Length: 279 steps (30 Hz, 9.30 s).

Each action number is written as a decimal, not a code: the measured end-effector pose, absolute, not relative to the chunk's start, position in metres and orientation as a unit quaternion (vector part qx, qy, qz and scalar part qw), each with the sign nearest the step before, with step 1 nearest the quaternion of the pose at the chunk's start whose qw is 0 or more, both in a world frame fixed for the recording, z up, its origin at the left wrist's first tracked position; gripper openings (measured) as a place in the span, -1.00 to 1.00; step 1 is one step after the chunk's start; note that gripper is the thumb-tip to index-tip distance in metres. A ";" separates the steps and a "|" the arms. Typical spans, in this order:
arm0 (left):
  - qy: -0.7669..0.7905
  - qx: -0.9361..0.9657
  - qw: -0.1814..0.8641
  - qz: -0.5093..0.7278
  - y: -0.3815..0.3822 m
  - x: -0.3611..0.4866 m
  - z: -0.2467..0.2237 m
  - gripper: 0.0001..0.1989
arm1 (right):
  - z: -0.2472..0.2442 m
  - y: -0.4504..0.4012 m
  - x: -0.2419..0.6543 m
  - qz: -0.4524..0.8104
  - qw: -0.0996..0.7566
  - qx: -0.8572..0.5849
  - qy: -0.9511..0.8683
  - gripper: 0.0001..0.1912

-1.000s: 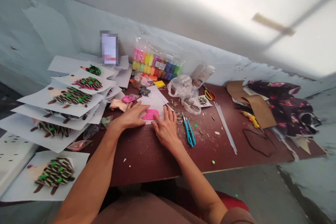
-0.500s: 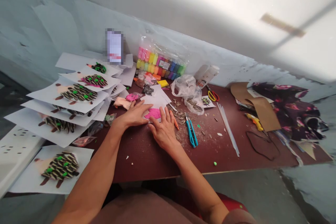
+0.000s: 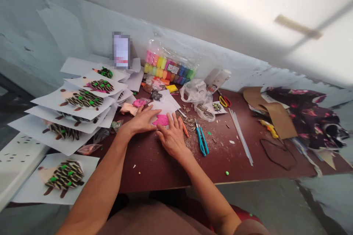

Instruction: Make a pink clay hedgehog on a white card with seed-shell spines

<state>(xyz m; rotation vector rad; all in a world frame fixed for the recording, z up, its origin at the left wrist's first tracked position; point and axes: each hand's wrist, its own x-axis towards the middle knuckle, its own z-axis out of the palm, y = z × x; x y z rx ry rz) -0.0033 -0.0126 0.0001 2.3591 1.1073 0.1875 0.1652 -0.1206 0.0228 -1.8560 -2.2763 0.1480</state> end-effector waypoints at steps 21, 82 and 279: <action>0.615 0.732 0.130 0.264 0.006 -0.008 0.000 -0.39 | 0.014 -0.104 0.168 0.030 0.169 -0.623 -0.763 -0.66; 0.329 0.521 0.651 0.443 -0.015 0.013 0.019 -0.50 | 0.033 -0.071 0.171 0.107 0.386 -0.575 -0.714 -0.87; 0.428 0.868 0.243 0.060 -0.022 0.018 0.006 -0.31 | 0.015 -0.122 0.186 -0.008 0.085 -0.687 -0.722 -0.62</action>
